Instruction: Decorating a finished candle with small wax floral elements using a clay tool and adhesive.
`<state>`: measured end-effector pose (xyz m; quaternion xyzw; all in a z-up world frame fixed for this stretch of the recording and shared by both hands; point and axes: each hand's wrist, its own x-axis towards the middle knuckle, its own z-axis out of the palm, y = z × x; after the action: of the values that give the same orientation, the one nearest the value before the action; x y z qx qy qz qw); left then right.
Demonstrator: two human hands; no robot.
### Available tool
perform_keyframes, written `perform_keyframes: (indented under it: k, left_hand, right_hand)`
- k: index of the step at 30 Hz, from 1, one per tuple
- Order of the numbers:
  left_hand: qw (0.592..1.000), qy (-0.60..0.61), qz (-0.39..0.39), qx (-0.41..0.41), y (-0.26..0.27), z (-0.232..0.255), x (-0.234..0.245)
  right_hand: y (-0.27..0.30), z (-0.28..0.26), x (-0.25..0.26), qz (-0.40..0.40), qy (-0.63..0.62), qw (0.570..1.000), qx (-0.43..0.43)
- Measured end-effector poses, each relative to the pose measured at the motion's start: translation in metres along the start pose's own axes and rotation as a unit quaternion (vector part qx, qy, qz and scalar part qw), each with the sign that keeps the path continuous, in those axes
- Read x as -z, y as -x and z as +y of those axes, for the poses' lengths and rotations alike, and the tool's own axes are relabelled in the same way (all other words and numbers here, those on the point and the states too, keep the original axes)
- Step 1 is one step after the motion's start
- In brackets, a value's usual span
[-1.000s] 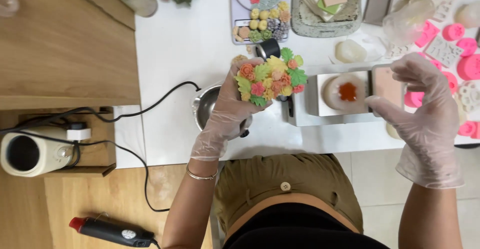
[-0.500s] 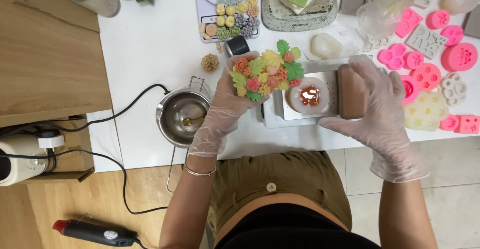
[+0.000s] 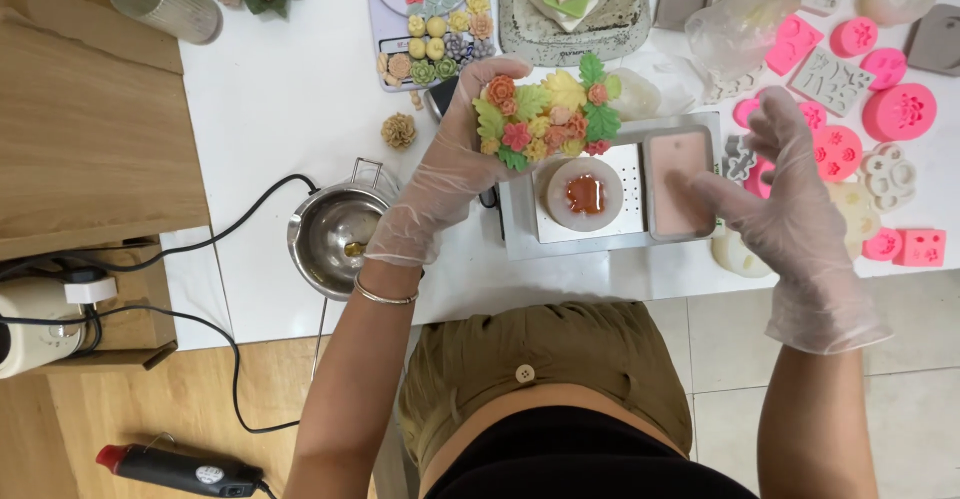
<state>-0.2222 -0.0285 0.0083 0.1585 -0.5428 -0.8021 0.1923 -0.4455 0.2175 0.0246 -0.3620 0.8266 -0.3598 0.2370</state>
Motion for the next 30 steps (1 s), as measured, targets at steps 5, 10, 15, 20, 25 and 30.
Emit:
perform_keyframes:
  k: [5, 10, 15, 20, 25, 30]
  left_hand:
    - [0.994, -0.094, -0.044, -0.030, -0.026, -0.008, -0.002]
    - [0.994, -0.059, -0.092, 0.030, -0.054, -0.017, -0.008]
    - [0.990, -0.050, -0.116, 0.069, -0.068, -0.017, -0.011]
    - [0.971, 0.152, -0.126, 0.134, -0.074, -0.024, -0.004]
    - [0.954, 0.227, -0.173, 0.092, -0.075, -0.033, 0.003]
    - [0.938, 0.278, -0.168, 0.125, -0.080, -0.033, 0.003]
  right_hand:
    - [0.016, -0.003, -0.036, 0.046, -0.105, 0.981, -0.159]
    - [0.017, -0.018, -0.054, 0.080, -0.084, 0.987, -0.109]
    - [0.016, -0.019, -0.062, 0.101, 0.005, 0.992, -0.076]
    - [0.015, -0.031, -0.065, 0.133, 0.137, 0.975, -0.115]
    - [0.017, -0.032, -0.061, 0.129, 0.151, 0.969, -0.147]
    - [0.030, -0.029, -0.053, 0.126, 0.142, 0.967, -0.168]
